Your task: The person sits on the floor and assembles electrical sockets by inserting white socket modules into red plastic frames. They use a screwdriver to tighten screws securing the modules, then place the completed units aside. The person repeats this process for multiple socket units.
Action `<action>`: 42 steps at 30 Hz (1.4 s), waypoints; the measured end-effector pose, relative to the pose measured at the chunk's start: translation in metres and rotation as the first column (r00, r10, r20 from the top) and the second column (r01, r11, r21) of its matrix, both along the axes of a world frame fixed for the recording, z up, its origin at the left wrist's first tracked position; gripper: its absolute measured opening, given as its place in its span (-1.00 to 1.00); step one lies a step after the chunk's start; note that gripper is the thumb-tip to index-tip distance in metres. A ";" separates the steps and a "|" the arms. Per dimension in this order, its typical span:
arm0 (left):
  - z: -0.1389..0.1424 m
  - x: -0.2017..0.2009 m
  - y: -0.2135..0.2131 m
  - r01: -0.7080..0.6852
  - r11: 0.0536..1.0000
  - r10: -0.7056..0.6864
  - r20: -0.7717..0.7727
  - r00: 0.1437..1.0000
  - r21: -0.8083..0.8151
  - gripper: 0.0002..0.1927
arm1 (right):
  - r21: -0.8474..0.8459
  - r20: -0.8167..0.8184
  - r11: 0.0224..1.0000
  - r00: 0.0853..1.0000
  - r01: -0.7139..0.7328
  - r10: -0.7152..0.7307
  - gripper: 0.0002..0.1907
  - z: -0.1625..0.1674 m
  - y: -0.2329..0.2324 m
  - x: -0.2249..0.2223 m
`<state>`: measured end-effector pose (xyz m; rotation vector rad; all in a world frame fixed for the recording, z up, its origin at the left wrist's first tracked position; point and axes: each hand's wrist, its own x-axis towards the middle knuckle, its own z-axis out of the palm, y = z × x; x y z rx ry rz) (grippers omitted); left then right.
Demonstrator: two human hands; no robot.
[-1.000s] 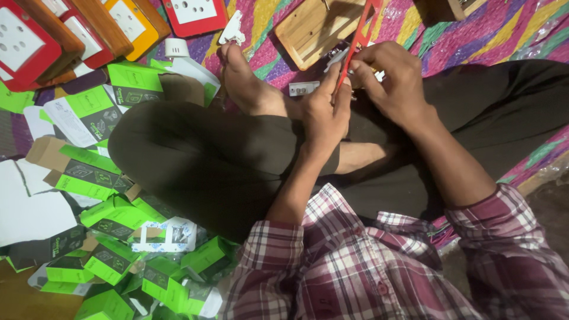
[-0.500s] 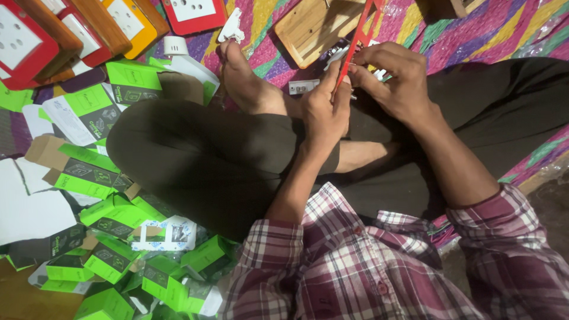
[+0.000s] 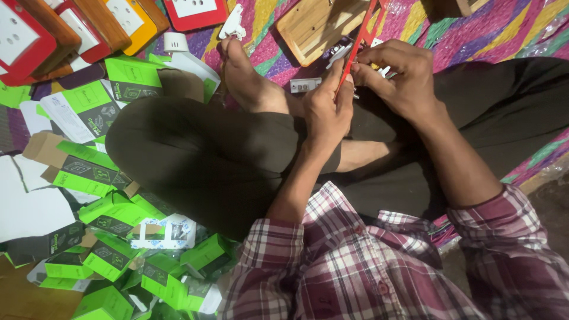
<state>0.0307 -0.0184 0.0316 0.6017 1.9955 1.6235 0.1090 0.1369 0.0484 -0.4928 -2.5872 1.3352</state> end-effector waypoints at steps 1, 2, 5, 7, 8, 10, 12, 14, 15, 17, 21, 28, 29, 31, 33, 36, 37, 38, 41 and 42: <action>0.000 0.000 0.000 0.001 1.000 -0.001 0.009 1.000 0.012 -0.72 | -0.012 0.007 1.000 1.000 0.006 -0.006 -0.88 0.000 0.000 0.000; -0.001 0.000 -0.001 0.000 1.000 0.000 0.013 1.000 0.001 -0.73 | -0.013 0.010 1.000 1.000 0.008 -0.008 -0.87 0.000 0.000 0.000; -0.001 0.000 0.000 0.005 0.999 -0.004 0.030 1.000 -0.047 -0.72 | -0.021 0.018 1.000 1.000 0.013 -0.012 -0.86 0.000 0.001 0.000; -0.001 0.000 0.000 0.015 0.995 -0.010 0.049 0.999 -0.103 -0.70 | -0.036 0.018 0.999 1.000 0.010 -0.009 -0.83 0.000 0.001 0.001; -0.001 0.000 0.001 0.015 0.994 -0.010 0.052 0.999 -0.108 -0.69 | -0.058 0.017 0.998 1.000 0.012 -0.011 -0.85 0.000 0.002 0.001; -0.002 0.000 0.001 0.017 0.993 -0.010 0.059 0.998 -0.118 -0.68 | -0.103 0.015 0.995 1.000 0.017 -0.016 -0.87 -0.001 0.003 0.002; -0.001 0.000 0.000 0.002 1.000 -0.002 0.007 1.000 -0.022 -0.70 | -0.103 0.008 0.995 1.000 0.011 -0.010 -0.87 -0.002 0.003 0.002; -0.001 0.000 0.000 -0.004 1.000 0.004 -0.003 1.000 0.010 -0.71 | -0.115 0.000 0.993 1.000 0.009 -0.009 -0.86 -0.002 0.004 0.002; -0.001 0.000 0.000 -0.005 1.000 0.005 0.012 1.000 -0.009 -0.70 | -0.129 -0.003 0.992 1.000 0.010 -0.010 -0.86 -0.003 0.004 0.002; -0.001 0.000 0.000 -0.003 1.000 0.003 0.030 1.000 -0.008 -0.70 | -0.144 -0.005 0.990 1.000 0.009 -0.010 -0.87 -0.003 0.004 0.002; 0.000 -0.001 0.001 0.017 0.998 -0.013 0.068 0.998 -0.061 -0.69 | -0.141 -0.001 0.990 1.000 0.016 -0.016 -0.87 -0.002 0.003 0.003; -0.002 0.004 -0.001 -0.009 0.999 0.010 -0.037 0.999 0.044 -0.69 | -0.060 0.029 0.998 0.999 0.016 -0.014 -0.89 0.000 0.004 0.000; -0.003 0.004 -0.001 -0.012 0.999 0.013 -0.048 0.999 0.032 -0.68 | -0.063 0.036 0.998 0.999 0.023 -0.021 -0.90 0.000 0.004 -0.001; -0.004 0.004 0.001 -0.019 1.000 0.020 -0.070 0.997 0.010 -0.67 | -0.067 0.051 0.997 0.998 0.038 -0.035 -0.90 0.000 0.003 -0.001; -0.004 0.004 0.001 -0.012 1.000 0.010 -0.070 0.997 -0.021 -0.67 | -0.130 0.032 0.991 0.999 0.044 -0.040 -0.91 0.001 0.003 0.000; -0.002 0.002 0.001 0.002 1.000 -0.004 -0.066 0.998 -0.028 -0.68 | -0.094 0.033 0.995 0.999 0.040 -0.037 -0.89 0.000 0.001 0.000; -0.001 0.002 0.000 0.005 1.000 -0.007 -0.065 0.998 -0.024 -0.68 | -0.060 0.038 0.998 0.999 0.035 -0.032 -0.88 -0.001 0.001 0.000; 0.000 0.001 -0.001 0.009 0.999 -0.010 -0.034 0.999 -0.038 -0.69 | -0.075 0.024 0.997 0.999 0.033 -0.031 -0.87 -0.001 0.000 0.000; 0.000 0.001 -0.001 0.016 0.999 -0.016 -0.008 1.000 -0.047 -0.69 | -0.060 0.001 0.997 0.999 0.041 -0.041 -0.85 -0.004 -0.001 -0.001; 0.000 0.001 -0.001 0.012 0.999 -0.014 -0.042 0.999 -0.034 -0.68 | -0.023 0.008 0.999 0.999 0.049 -0.049 -0.86 -0.004 -0.002 0.000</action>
